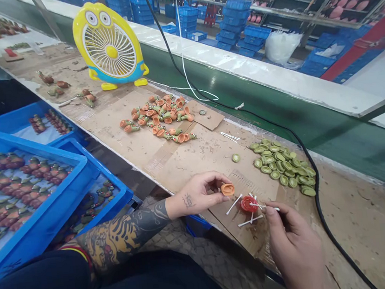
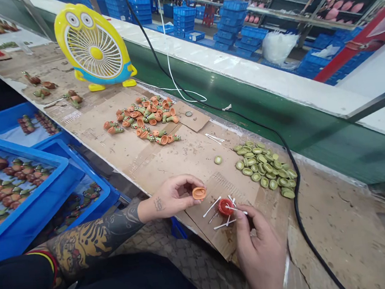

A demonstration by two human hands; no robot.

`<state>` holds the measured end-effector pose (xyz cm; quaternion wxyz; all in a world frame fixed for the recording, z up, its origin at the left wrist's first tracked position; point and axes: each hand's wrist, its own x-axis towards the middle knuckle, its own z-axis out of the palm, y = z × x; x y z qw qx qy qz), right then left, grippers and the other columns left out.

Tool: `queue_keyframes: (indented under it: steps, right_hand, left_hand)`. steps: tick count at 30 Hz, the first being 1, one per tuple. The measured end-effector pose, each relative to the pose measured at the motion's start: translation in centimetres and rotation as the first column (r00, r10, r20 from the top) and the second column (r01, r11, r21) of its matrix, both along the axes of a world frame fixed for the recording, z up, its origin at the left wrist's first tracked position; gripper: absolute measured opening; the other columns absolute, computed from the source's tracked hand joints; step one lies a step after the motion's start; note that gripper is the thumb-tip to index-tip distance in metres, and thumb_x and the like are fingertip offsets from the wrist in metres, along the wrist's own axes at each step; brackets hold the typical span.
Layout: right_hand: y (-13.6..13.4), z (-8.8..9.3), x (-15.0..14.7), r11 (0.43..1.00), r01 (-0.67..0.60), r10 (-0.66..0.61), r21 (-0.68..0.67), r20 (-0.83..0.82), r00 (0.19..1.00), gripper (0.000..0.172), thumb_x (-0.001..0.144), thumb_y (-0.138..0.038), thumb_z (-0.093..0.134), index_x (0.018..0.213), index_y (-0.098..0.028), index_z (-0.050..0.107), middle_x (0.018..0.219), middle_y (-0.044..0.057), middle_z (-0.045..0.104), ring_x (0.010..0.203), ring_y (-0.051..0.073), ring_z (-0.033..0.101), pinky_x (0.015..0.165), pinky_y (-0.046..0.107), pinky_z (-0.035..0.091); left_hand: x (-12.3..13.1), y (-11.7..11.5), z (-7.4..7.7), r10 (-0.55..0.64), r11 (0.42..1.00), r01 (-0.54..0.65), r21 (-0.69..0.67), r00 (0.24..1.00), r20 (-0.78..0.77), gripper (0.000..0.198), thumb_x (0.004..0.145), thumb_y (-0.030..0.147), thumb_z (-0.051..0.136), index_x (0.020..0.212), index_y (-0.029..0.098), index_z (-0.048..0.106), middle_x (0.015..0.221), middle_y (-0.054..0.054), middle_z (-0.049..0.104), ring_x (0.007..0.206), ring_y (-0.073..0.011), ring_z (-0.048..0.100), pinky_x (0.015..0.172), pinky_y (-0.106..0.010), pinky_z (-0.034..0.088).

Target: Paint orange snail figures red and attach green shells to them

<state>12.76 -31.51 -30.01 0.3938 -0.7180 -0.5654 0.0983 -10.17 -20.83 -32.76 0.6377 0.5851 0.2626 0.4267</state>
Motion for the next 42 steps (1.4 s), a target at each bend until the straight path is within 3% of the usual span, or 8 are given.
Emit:
queue_keyframes:
  steps: [4,7,10,19,23,28,37,42]
  right_hand:
    - [0.2,-0.5,-0.2,0.998,0.054,-0.055,0.039,0.021,0.998,0.042,0.100,-0.060,0.059,0.100,-0.021,0.076,0.094,0.005,0.077,0.083,0.021,0.071,0.076,0.029,0.049]
    - [0.1,-0.6,-0.4,0.999,0.042,-0.043,0.023,0.039,0.998,0.042,0.100,-0.061,0.059,0.099,-0.022,0.076,0.093,0.005,0.077,0.084,0.021,0.071,0.075,0.029,0.048]
    - [-0.2,-0.7,-0.5,0.995,0.092,-0.094,0.040,0.042,0.995,0.046,0.100,-0.063,0.056,0.099,-0.021,0.075,0.092,0.006,0.077,0.082,0.021,0.071,0.075,0.029,0.048]
    - [-0.4,-0.7,-0.3,0.975,0.222,-0.221,-0.015,0.025,0.975,0.050,0.096,-0.068,0.057,0.098,-0.021,0.075,0.089,0.007,0.076,0.082,0.023,0.070,0.076,0.033,0.048]
    - [-0.3,0.7,-2.4,0.956,0.282,-0.255,0.084,-0.244,0.936,0.040,0.096,-0.057,0.068,0.101,-0.018,0.073,0.087,0.006,0.074,0.081,0.021,0.069,0.080,0.033,0.052]
    - [0.1,1.3,-5.1,0.978,0.157,-0.060,0.138,-0.532,0.845,0.031,0.093,-0.048,0.078,0.099,-0.018,0.073,0.086,0.004,0.073,0.079,0.017,0.069,0.080,0.030,0.055]
    - [0.8,0.4,-5.6,0.999,0.019,0.003,0.046,-0.445,0.895,0.032,0.097,-0.050,0.073,0.100,-0.019,0.075,0.091,0.006,0.077,0.087,0.019,0.072,0.082,0.030,0.056]
    - [1.0,0.3,-5.6,0.999,0.039,-0.020,0.036,-0.421,0.907,0.036,0.096,-0.054,0.071,0.099,-0.018,0.074,0.090,0.007,0.076,0.083,0.019,0.071,0.080,0.031,0.056]
  left_hand:
    - [0.1,-0.1,0.0,0.041,0.978,-0.023,0.205,0.996,-0.084,0.025,0.086,0.024,0.078,0.108,0.013,0.075,0.104,-0.012,0.076,0.094,-0.0190,0.072,0.085,-0.030,0.058]
    - [0.1,0.1,0.0,0.088,0.923,-0.036,0.382,0.989,-0.120,0.018,0.087,0.015,0.071,0.104,0.013,0.075,0.101,-0.013,0.078,0.094,-0.0206,0.075,0.086,-0.031,0.060]
    - [0.2,0.4,-0.2,0.142,0.878,-0.058,0.475,0.980,-0.142,0.015,0.087,0.013,0.070,0.102,0.013,0.075,0.096,-0.012,0.080,0.090,-0.0202,0.075,0.083,-0.030,0.060]
    - [0.3,0.7,-0.8,0.155,0.898,-0.068,0.435,0.974,-0.167,0.013,0.086,0.015,0.072,0.099,0.014,0.074,0.099,-0.012,0.081,0.089,-0.0193,0.076,0.079,-0.028,0.060]
    - [0.4,0.7,-1.1,0.141,0.902,-0.065,0.427,0.979,-0.148,0.011,0.087,0.019,0.074,0.097,0.014,0.074,0.098,-0.012,0.081,0.088,-0.0194,0.076,0.077,-0.028,0.060]
    - [0.4,0.7,-1.3,0.126,0.895,-0.048,0.443,0.981,-0.147,0.014,0.086,0.014,0.073,0.099,0.015,0.074,0.100,-0.012,0.081,0.092,-0.0206,0.076,0.082,-0.030,0.060]
    - [0.2,0.7,-1.0,0.129,0.877,-0.037,0.479,0.979,-0.159,0.012,0.087,0.015,0.073,0.099,0.015,0.075,0.099,-0.011,0.081,0.092,-0.0200,0.076,0.085,-0.029,0.061]
    - [0.3,0.6,-1.1,0.129,0.869,-0.037,0.493,0.980,-0.154,0.013,0.087,0.015,0.073,0.100,0.015,0.075,0.100,-0.011,0.082,0.092,-0.0199,0.076,0.085,-0.029,0.061]
